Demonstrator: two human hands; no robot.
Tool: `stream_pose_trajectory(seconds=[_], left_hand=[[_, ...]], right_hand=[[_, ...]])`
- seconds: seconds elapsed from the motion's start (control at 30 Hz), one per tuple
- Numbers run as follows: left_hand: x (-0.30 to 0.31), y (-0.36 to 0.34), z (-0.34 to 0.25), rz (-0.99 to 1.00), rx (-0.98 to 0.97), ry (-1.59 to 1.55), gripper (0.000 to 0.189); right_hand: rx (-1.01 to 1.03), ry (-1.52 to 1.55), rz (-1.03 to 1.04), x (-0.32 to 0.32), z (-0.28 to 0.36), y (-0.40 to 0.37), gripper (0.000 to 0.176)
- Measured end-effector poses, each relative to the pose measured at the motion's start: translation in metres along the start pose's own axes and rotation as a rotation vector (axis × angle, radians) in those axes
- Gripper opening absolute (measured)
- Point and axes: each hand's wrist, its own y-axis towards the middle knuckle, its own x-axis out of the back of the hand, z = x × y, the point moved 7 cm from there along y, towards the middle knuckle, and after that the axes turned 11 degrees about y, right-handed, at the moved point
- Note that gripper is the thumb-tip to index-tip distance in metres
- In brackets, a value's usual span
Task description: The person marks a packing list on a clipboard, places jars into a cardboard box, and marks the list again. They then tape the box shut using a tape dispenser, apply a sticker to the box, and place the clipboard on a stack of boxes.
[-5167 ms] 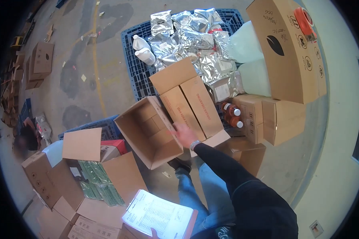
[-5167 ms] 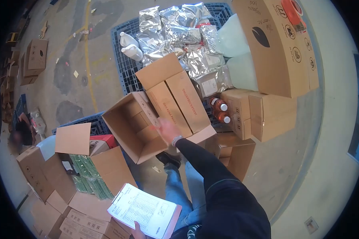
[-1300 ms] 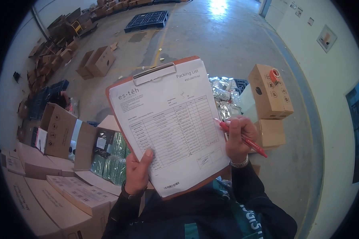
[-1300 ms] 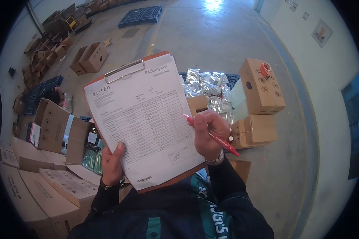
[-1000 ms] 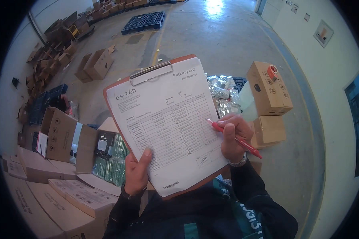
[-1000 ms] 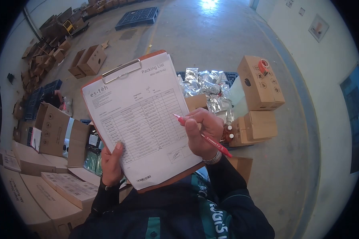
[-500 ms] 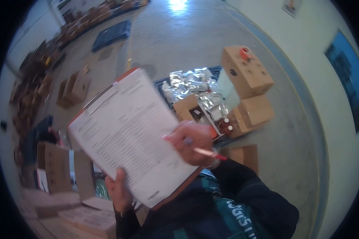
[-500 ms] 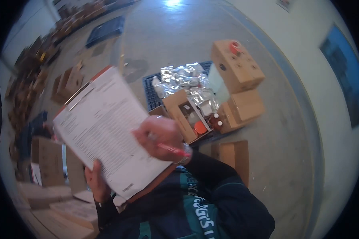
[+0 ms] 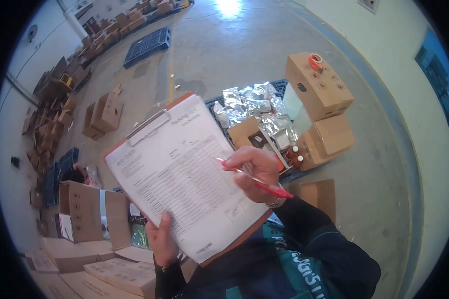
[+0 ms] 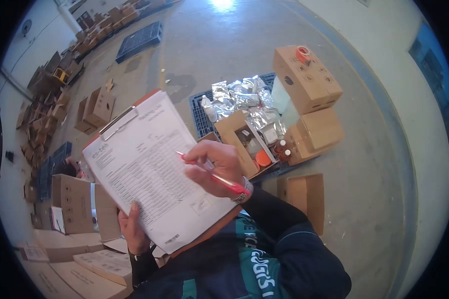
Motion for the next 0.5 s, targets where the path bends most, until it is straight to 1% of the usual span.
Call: stream_pose_trajectory(seconds=[0.07, 0.17, 0.27, 0.37, 0.47, 0.5], left_hand=[[-0.006, 0.001, -0.003, 0.052, 0.008, -0.026, 0.039], [-0.009, 0.001, -0.008, 0.04, 0.007, -0.051, 0.039], [-0.008, 0.001, -0.005, 0.075, 0.027, -0.061, 0.039], [-0.008, 0.001, -0.003, 0.111, 0.037, -0.075, 0.042], [-0.005, 0.001, -0.004, 0.057, 0.0, -0.031, 0.045], [-0.003, 0.002, 0.0, 0.044, 0.007, -0.026, 0.046]], right_hand=[[0.028, 0.009, -0.037, 0.004, -0.001, -0.001, 0.021], [-0.005, -0.074, -0.109, 0.009, -0.006, -0.009, 0.028], [-0.05, -0.189, -0.1, 0.008, -0.003, -0.006, 0.034], [-0.028, -0.238, -0.08, 0.004, 0.004, 0.001, 0.034], [-0.011, -0.307, -0.064, 0.002, 0.008, 0.005, 0.033], [0.0, -0.321, -0.095, 0.004, 0.009, 0.005, 0.033]])
